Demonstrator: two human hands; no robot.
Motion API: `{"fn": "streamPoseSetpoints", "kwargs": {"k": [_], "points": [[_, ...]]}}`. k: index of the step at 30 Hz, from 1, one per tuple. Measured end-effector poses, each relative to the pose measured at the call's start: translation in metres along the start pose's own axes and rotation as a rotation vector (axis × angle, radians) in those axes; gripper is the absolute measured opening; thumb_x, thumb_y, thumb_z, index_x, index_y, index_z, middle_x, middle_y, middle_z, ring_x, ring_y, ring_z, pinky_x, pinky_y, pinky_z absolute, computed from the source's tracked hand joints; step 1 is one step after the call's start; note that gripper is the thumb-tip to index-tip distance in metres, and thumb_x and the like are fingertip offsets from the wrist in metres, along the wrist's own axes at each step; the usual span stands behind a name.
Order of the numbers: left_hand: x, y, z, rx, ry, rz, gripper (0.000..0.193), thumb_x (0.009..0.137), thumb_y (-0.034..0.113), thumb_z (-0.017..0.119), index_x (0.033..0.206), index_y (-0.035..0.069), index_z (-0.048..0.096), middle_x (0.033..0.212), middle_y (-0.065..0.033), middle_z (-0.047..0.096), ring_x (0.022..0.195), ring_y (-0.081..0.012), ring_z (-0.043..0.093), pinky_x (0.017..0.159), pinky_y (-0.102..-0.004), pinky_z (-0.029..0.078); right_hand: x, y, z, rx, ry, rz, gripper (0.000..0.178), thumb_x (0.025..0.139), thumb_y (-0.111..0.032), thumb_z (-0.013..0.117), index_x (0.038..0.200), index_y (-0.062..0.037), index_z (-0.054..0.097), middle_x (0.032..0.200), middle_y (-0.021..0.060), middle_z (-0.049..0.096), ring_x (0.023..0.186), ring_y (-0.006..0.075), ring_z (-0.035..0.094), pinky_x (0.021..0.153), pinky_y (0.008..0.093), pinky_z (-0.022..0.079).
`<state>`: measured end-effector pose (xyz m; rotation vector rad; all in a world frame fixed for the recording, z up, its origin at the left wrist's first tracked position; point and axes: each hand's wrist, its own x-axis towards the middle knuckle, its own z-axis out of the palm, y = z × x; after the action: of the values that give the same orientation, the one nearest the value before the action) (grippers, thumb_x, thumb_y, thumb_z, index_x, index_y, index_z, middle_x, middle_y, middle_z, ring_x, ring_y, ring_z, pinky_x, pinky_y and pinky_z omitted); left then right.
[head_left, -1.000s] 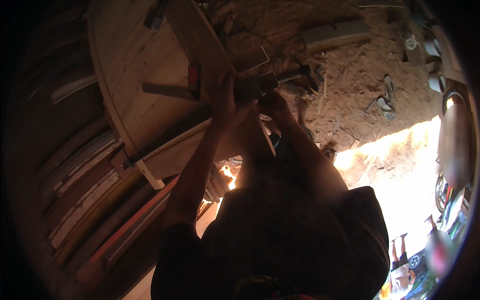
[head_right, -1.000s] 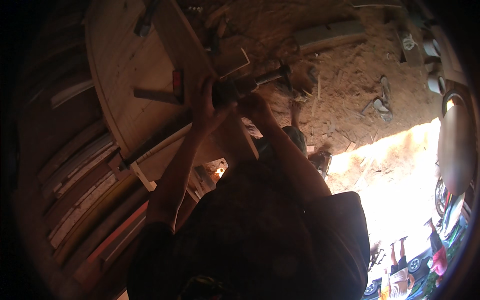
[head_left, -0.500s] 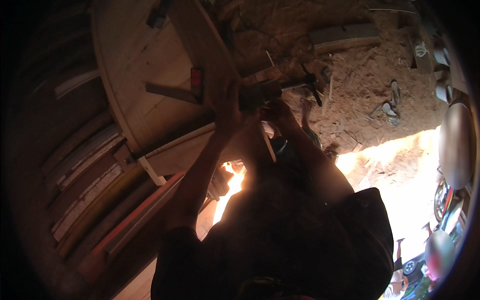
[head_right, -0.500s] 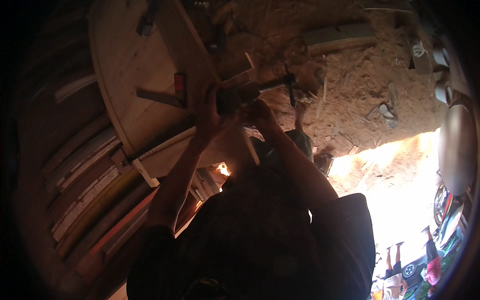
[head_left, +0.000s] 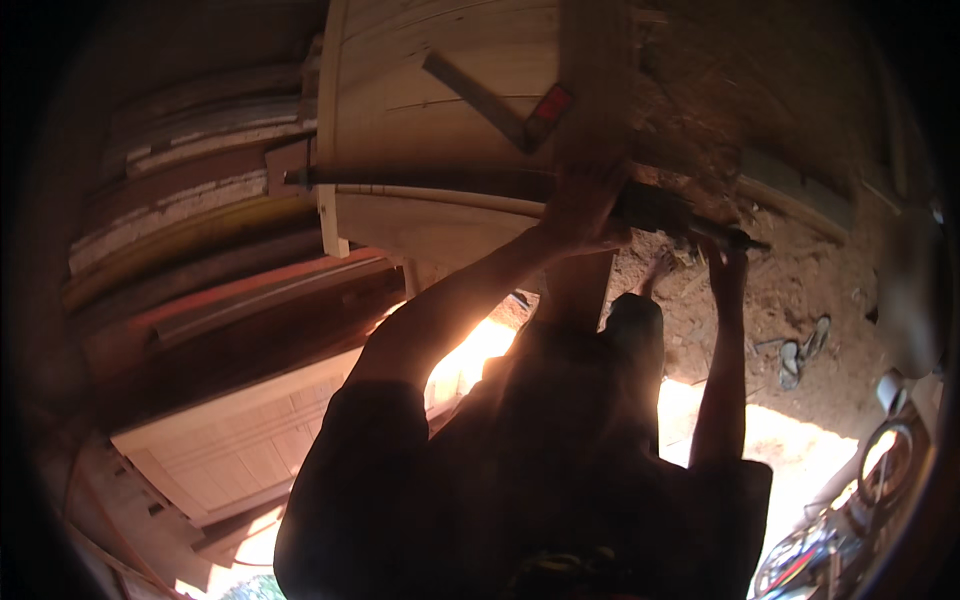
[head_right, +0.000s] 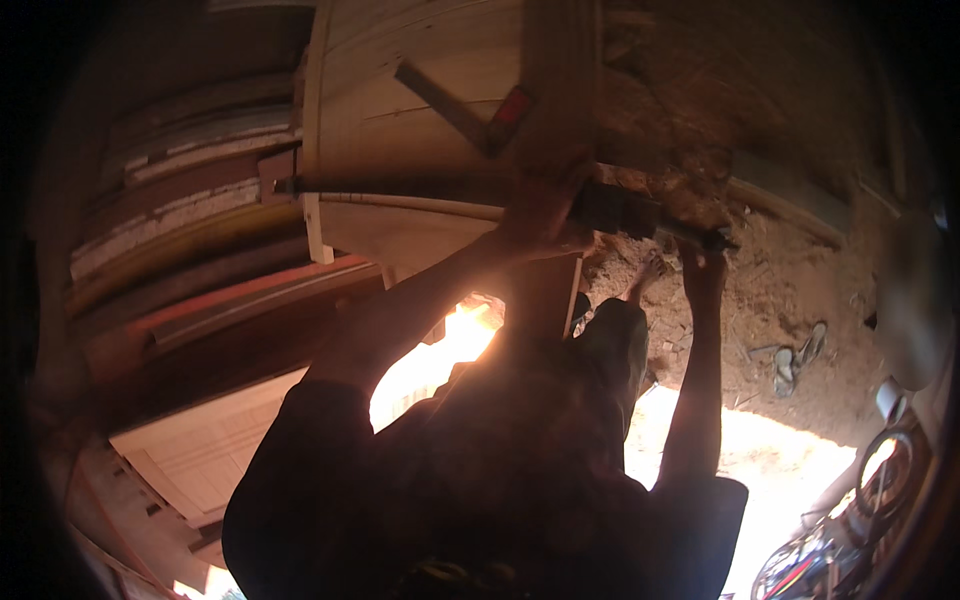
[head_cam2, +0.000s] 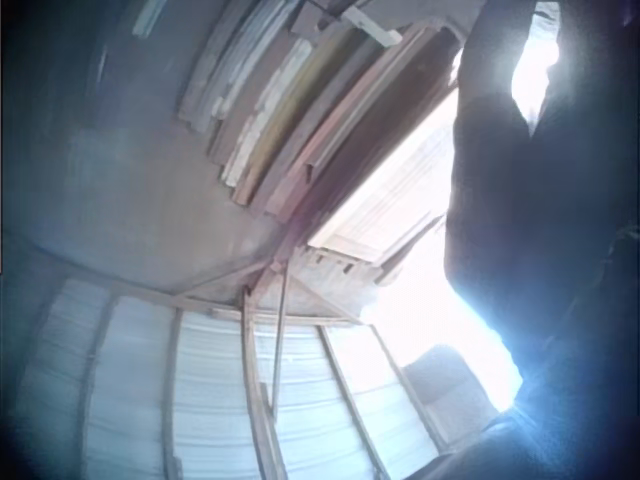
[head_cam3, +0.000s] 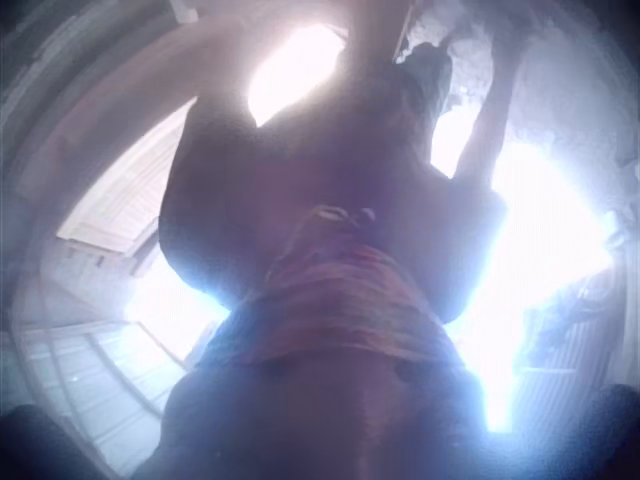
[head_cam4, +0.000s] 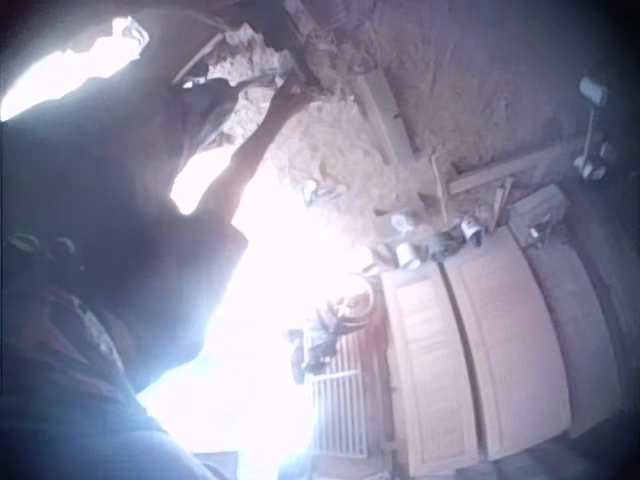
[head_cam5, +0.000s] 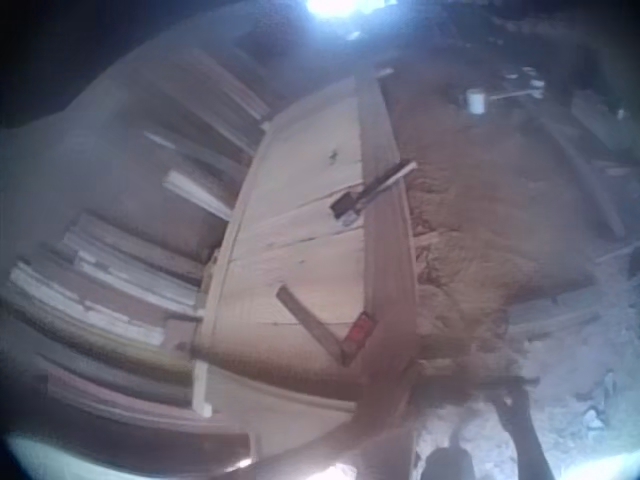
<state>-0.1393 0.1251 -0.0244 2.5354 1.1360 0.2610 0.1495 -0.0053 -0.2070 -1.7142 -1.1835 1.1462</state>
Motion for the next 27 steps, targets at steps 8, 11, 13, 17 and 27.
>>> {"fn": "streamPoseSetpoints", "kwargs": {"k": [8, 11, 13, 17, 27], "points": [[-0.013, 0.006, 0.000, 0.043, 0.006, -0.056, 0.106, 0.058, 0.049, 0.087, 0.145, 0.006, 0.045, 0.150, -0.0198, 0.040, 0.138, -0.0396, 0.039, 0.111, -0.0599, 0.030, -0.118, -0.156, -0.041, 0.219, 0.064, 0.147, 0.036, 0.097, -0.016, 0.067, 0.131, -0.0047, 0.066, 0.109, 0.0084, 0.074, 0.099, 0.0173, 0.070, 0.092, 0.0319, 0.054], [-0.013, 0.005, -0.003, 0.039, -0.017, -0.061, 0.107, 0.060, 0.047, 0.087, 0.148, 0.005, 0.044, 0.152, -0.0199, 0.038, 0.137, -0.0409, 0.039, 0.111, -0.0599, 0.031, -0.076, -0.196, -0.062, -0.003, 0.174, -0.089, 0.029, 0.098, -0.014, 0.065, 0.124, -0.0033, 0.071, 0.113, 0.0093, 0.074, 0.103, 0.0179, 0.070, 0.093, 0.0315, 0.054], [-0.010, 0.011, 0.002, 0.014, -0.035, -0.072, 0.106, 0.061, 0.045, 0.088, 0.149, 0.005, 0.044, 0.152, -0.0203, 0.039, 0.137, -0.0417, 0.039, 0.112, -0.0597, 0.031, -0.026, -0.196, -0.064, -0.026, 0.268, -0.081, 0.026, 0.101, -0.016, 0.063, 0.121, -0.0036, 0.073, 0.115, 0.0102, 0.074, 0.104, 0.0203, 0.069, 0.093, 0.0314, 0.053], [-0.014, 0.007, -0.008, -0.001, 0.004, -0.097, 0.099, 0.061, 0.039, 0.089, 0.145, 0.006, 0.048, 0.147, -0.0203, 0.044, 0.136, -0.0415, 0.041, 0.111, -0.0590, 0.034, 0.116, -0.120, -0.061, -0.334, 0.196, -0.227, 0.022, 0.101, -0.020, 0.064, 0.113, -0.0047, 0.075, 0.114, 0.0129, 0.074, 0.102, 0.0244, 0.069, 0.092, 0.0354, 0.052], [-0.006, 0.012, -0.013, -0.037, -0.128, -0.131, 0.099, 0.058, 0.035, 0.091, 0.143, 0.007, 0.050, 0.148, -0.0170, 0.044, 0.137, -0.0387, 0.044, 0.112, -0.0573, 0.033, -0.102, 0.005, 0.017, 0.219, -0.335, 0.178, 0.026, 0.099, -0.011, 0.059, 0.120, -0.0047, 0.072, 0.113, 0.0059, 0.074, 0.096, 0.0117, 0.069, 0.077, 0.0284, 0.055]]}}
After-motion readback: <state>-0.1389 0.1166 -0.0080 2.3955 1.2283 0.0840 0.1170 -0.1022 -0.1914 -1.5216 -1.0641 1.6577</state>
